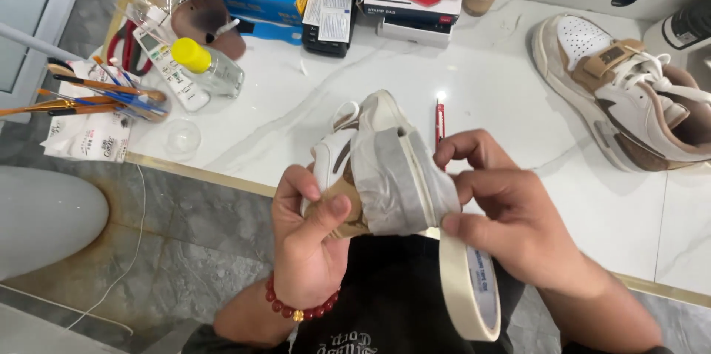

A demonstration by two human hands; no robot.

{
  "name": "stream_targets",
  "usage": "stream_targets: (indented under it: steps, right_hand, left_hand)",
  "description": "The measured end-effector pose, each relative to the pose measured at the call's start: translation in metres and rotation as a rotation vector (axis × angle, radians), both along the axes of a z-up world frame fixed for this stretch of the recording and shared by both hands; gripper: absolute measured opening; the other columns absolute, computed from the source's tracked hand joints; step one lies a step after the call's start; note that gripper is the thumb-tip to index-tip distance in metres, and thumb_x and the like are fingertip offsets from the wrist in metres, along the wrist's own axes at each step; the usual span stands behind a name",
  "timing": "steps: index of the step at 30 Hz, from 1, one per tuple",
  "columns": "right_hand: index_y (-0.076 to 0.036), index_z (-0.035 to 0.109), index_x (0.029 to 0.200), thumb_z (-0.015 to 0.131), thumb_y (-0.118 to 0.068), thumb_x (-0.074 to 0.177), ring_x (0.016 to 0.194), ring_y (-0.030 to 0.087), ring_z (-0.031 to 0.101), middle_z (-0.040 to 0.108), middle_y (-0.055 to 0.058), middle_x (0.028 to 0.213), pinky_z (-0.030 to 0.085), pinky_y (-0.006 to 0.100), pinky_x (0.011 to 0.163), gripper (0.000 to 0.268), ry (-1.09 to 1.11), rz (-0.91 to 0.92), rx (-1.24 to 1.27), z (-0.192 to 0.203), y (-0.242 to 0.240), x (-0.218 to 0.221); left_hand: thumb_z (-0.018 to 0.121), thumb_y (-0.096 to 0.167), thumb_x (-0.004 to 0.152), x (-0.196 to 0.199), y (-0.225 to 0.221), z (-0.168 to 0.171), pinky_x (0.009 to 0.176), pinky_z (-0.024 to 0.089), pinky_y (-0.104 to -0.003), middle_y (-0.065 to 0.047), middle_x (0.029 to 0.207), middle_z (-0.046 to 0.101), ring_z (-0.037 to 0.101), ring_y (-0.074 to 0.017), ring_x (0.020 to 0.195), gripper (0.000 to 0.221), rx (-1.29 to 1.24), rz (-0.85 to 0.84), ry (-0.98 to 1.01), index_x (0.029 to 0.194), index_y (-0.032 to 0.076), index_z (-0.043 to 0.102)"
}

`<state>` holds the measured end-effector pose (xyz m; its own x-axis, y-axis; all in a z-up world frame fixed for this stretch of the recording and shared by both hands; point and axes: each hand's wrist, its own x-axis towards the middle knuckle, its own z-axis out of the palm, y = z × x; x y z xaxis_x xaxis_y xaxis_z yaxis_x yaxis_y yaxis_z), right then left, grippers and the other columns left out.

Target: The person holds a sneaker and wraps masking tape around the edge of its midsole, pressing the tape down along the sole. They then use a utility knife to trim the tape edge along the shoe.

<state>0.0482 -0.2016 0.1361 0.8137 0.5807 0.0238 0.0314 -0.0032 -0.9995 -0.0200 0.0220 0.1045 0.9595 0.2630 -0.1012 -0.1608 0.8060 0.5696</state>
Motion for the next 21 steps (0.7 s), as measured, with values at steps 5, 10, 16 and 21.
stream_targets:
  steps: [5,10,16,21]
  right_hand:
    - [0.005,0.067,0.079,0.066,0.001,0.083,0.150,0.039,0.034,0.036,0.023,0.154,0.041,0.046,0.112,0.005,0.044,0.087,0.018,0.008,0.002,-0.010]
    - [0.005,0.064,0.076,0.061,0.006,0.084,0.158,0.046,0.022,0.022,0.028,0.168,0.047,0.050,0.101,0.008,0.114,0.076,0.077,0.005,-0.002,-0.018]
    - [0.000,0.051,0.065,0.062,0.006,0.082,0.157,0.045,0.023,0.027,0.031,0.172,0.036,0.051,0.119,0.021,0.102,-0.057,0.127,-0.006,-0.009,-0.027]
    - [-0.001,0.051,0.064,0.065,0.004,0.081,0.157,0.044,0.037,0.035,0.033,0.169,0.027,0.052,0.128,0.021,0.055,-0.098,0.102,-0.007,-0.010,-0.024]
  left_hand:
    - [0.066,-0.014,0.098,-0.021,0.007,-0.036,0.067,0.050,-0.024,-0.007,0.091,0.062,0.060,-0.0078,0.077,0.025,-0.030,-0.091,-0.153,0.101,0.007,0.054]
    - [0.065,-0.012,0.089,-0.015,-0.005,-0.024,0.065,0.049,-0.025,-0.011,0.107,0.063,0.060,-0.0097,0.081,0.026,0.108,-0.077,-0.109,0.093,0.010,0.052]
    - [0.069,-0.011,0.090,-0.014,-0.003,-0.019,0.061,0.047,-0.021,-0.012,0.108,0.063,0.058,-0.0069,0.077,0.025,0.126,-0.103,-0.112,0.095,0.009,0.054]
    - [0.081,0.030,0.087,-0.005,0.018,0.033,0.079,0.054,-0.034,-0.012,0.108,0.060,0.063,-0.0183,0.094,0.059,1.591,0.065,-0.255,0.131,0.003,0.052]
